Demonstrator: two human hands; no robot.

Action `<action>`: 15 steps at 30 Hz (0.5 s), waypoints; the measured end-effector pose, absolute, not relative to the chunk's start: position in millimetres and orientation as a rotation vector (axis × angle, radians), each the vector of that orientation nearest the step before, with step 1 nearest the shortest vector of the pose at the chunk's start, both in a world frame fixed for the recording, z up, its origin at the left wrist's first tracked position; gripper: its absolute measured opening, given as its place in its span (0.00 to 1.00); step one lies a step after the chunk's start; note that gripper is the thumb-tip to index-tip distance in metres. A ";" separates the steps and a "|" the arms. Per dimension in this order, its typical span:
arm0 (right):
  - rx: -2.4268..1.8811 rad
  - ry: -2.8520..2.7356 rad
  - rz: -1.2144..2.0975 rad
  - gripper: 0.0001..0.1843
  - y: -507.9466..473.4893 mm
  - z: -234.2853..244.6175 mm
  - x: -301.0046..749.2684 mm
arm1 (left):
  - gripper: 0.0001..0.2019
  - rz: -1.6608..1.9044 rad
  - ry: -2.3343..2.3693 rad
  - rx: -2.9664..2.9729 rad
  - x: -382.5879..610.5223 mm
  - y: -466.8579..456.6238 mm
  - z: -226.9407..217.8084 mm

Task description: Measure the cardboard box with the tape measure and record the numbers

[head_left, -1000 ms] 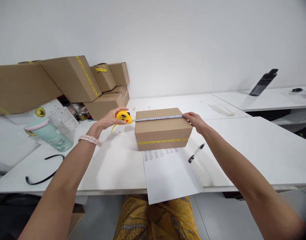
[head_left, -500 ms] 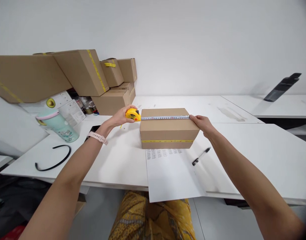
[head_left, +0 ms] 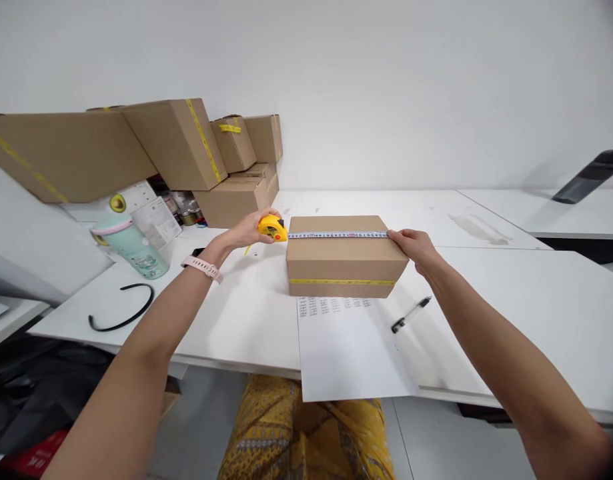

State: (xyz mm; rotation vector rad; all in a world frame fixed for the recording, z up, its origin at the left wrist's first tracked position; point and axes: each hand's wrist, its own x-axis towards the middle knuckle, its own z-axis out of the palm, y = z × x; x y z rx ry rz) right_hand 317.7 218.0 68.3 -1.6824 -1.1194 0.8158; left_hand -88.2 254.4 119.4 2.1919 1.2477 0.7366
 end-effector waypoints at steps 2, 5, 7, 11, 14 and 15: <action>-1.671 -1.104 0.803 0.15 220.2 67.3 317.1 | 0.29 0.737 1.260 2.193 -86.7 255.2 120.3; -1.658 -1.078 0.796 0.12 223.6 69.7 318.9 | 0.28 0.759 1.297 2.203 -83.4 245.4 129.0; -1.602 -1.078 0.757 0.10 225.9 75.5 321.8 | 0.27 0.798 1.320 2.199 -79.4 224.8 137.0; -1.452 -1.168 0.661 0.07 230.6 93.8 321.0 | 0.28 0.959 1.193 1.820 -61.5 147.1 126.8; -1.413 -1.403 0.718 0.07 237.8 105.2 307.2 | 0.30 0.956 1.001 1.282 -36.1 80.4 82.4; -1.403 -1.493 0.750 0.08 241.7 107.7 300.8 | 0.29 0.974 0.924 1.131 -25.7 62.1 64.6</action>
